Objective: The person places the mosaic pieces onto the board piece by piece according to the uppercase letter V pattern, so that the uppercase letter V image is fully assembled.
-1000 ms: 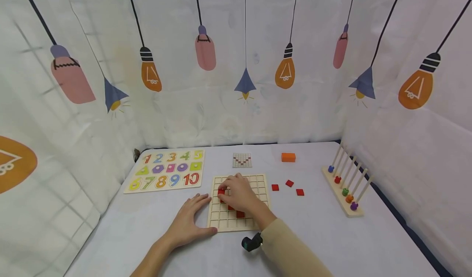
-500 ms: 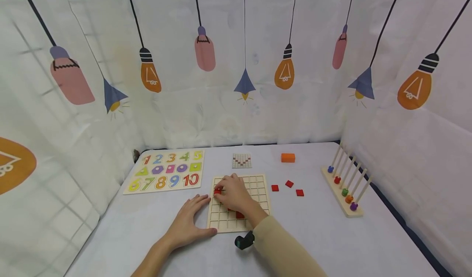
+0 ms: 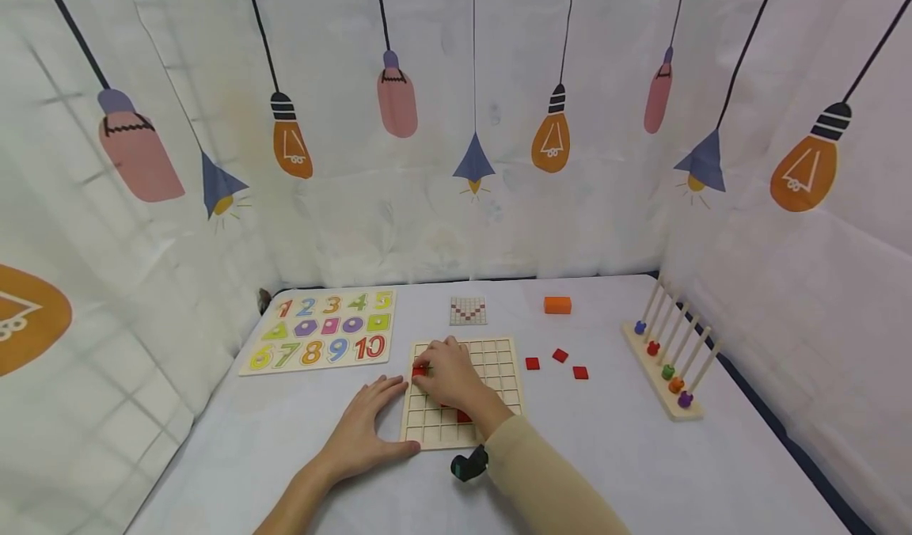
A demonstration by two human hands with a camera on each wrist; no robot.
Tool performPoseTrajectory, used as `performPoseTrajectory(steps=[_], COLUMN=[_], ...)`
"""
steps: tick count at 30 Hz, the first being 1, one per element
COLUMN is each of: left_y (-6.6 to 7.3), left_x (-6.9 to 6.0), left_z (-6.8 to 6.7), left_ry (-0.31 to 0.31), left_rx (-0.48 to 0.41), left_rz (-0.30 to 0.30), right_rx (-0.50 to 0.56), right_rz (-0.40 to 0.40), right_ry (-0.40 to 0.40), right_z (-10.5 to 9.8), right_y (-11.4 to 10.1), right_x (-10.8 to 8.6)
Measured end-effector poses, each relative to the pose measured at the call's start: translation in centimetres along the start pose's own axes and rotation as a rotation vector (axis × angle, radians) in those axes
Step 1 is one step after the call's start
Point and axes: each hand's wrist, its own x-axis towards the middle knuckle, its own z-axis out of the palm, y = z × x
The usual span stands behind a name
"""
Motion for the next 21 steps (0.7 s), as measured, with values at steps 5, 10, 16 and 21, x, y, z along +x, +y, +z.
performPoseTrajectory(steps=[5,10,16,21], left_y=[0.02,-0.06,-0.10,-0.07], left_x=[-0.02,0.04,0.09,0.05], left_z=[0.07,0.02,0.04,0.05], left_ry=[0.019,0.016,-0.001,0.004], left_rx=[0.005,0.000,-0.007,-0.014], left_rz=[0.019,0.018,-0.002,0.001], right_rx=[0.011,0.026,0.031,0.046], right_rz=[0.015,0.033,0.045,0.050], right_ry=[-0.012,-0.020,-0.030,-0.034], right_z=[-0.06,-0.06,0.11,0.09], right_y=[-0.07,-0.04,0.08,0.08], right_x=[0.06,0.18,0.24,0.22])
